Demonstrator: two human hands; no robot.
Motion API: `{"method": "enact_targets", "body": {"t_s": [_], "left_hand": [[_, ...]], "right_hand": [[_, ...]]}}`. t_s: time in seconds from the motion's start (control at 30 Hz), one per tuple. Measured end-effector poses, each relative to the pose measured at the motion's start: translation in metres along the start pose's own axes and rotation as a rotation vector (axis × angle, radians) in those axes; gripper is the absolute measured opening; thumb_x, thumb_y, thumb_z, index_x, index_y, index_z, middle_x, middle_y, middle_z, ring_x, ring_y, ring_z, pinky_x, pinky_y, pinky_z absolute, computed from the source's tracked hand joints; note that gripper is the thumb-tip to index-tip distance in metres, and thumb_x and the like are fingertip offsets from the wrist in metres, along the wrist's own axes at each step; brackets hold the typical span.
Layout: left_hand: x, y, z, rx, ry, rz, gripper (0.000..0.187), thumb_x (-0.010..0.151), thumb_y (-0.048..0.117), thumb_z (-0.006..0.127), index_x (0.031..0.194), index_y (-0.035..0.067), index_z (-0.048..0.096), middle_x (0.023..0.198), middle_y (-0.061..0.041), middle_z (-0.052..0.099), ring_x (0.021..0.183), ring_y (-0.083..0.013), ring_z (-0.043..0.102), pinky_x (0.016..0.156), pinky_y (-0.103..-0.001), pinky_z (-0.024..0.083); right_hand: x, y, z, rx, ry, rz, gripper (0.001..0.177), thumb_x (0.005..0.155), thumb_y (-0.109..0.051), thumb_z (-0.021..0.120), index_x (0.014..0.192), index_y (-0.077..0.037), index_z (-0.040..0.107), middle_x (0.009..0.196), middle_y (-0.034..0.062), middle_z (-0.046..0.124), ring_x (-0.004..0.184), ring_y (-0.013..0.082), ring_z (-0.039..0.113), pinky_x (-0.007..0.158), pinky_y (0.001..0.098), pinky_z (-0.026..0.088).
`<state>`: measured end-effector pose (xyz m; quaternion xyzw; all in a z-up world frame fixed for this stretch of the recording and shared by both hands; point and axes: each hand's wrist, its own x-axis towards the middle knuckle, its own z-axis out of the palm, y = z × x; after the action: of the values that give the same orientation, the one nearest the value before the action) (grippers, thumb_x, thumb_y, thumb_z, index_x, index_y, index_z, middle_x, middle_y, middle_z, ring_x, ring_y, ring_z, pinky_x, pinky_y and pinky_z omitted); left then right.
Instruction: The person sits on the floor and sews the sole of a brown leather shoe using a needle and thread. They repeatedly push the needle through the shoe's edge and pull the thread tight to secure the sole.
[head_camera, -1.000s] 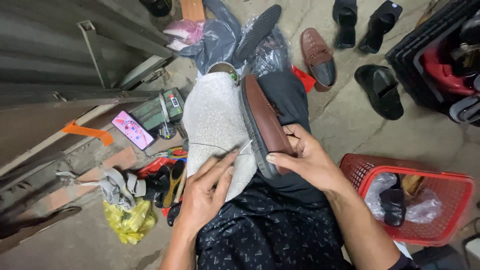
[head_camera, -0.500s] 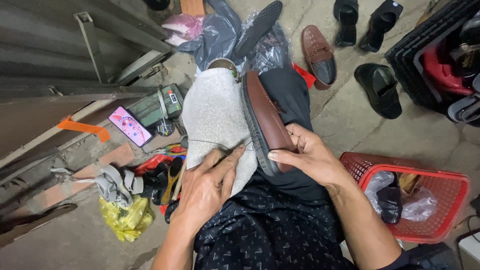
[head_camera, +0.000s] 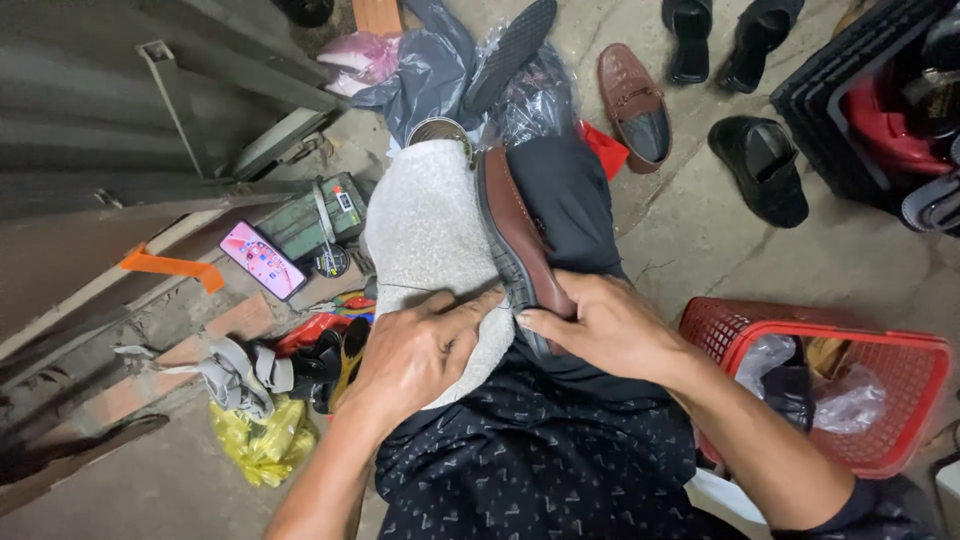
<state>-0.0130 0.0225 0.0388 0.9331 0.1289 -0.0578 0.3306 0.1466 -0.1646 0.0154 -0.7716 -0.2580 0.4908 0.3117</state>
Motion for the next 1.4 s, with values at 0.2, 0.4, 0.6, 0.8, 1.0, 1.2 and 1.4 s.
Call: {"method": "enact_targets", "body": {"t_s": [0.2,0.4,0.6,0.8,1.0,1.2,1.4], "left_hand": [[0.004,-0.005,0.021,0.17,-0.002,0.068,0.045,0.093,0.026,0.05,0.131,0.042,0.07,0.08,-0.004,0.067,0.055,-0.0318,0.068,0.056,-0.044,0.058],[0.009,-0.003,0.034,0.207,0.03,0.07,0.045,0.095,0.025,0.05,0.132,0.042,0.069,0.081,-0.004,0.066,0.055,-0.0331,0.068,0.055,-0.045,0.058],[0.02,0.006,0.031,-0.369,0.073,0.02,0.039,0.093,0.015,0.052,0.122,0.026,0.077,0.09,-0.01,0.079,0.074,-0.0391,0.074,0.057,-0.042,0.058],[0.015,-0.003,0.053,-0.069,0.225,0.139,0.037,0.095,0.02,0.055,0.123,0.031,0.075,0.086,-0.007,0.074,0.073,-0.0311,0.073,0.063,-0.039,0.06],[-0.004,-0.011,-0.034,-0.069,0.19,0.08,0.019,0.099,0.025,0.062,0.1,0.016,0.078,0.089,-0.012,0.077,0.083,-0.0391,0.072,0.067,-0.048,0.058],[-0.032,-0.066,-0.054,-0.18,0.28,-0.043,0.018,0.101,0.024,0.061,0.097,0.018,0.078,0.086,-0.006,0.075,0.084,-0.0336,0.073,0.074,-0.042,0.059],[-0.048,-0.106,-0.042,-0.422,0.242,-0.099,0.028,0.102,0.024,0.056,0.113,0.006,0.075,0.109,-0.007,0.075,0.105,-0.0217,0.068,0.099,-0.036,0.05]], "right_hand": [[0.0,-0.005,-0.004,-0.198,-0.028,-0.076,0.027,0.099,-0.032,0.062,0.106,-0.008,0.07,0.074,0.0188,0.075,0.064,0.0421,0.071,0.056,0.0472,0.053],[0.005,-0.007,-0.002,-0.363,-0.016,-0.139,0.032,0.103,-0.035,0.055,0.107,-0.005,0.066,0.075,0.0189,0.074,0.063,0.0407,0.072,0.056,0.0483,0.054],[0.006,-0.008,-0.001,-0.361,-0.029,-0.136,0.031,0.103,-0.032,0.055,0.101,-0.003,0.065,0.07,0.0198,0.071,0.062,0.0422,0.071,0.056,0.0502,0.052],[-0.003,-0.029,-0.003,-0.243,0.035,-0.076,0.031,0.1,-0.032,0.062,0.084,-0.005,0.065,0.06,0.0162,0.069,0.053,0.0388,0.066,0.052,0.0467,0.049],[-0.005,-0.055,-0.002,0.325,0.009,-0.249,0.034,0.097,-0.022,0.064,0.126,-0.006,0.07,0.082,0.0168,0.081,0.074,0.0193,0.075,0.066,0.0397,0.066],[0.01,-0.023,-0.044,0.261,0.339,-0.209,0.036,0.102,-0.013,0.061,0.134,0.003,0.063,0.081,0.0268,0.075,0.072,0.0359,0.077,0.066,0.0495,0.064],[-0.012,-0.049,-0.022,-0.411,0.675,-0.561,0.026,0.103,-0.011,0.06,0.124,0.001,0.071,0.122,0.0204,0.073,0.11,0.0354,0.067,0.099,0.0464,0.047]]}}
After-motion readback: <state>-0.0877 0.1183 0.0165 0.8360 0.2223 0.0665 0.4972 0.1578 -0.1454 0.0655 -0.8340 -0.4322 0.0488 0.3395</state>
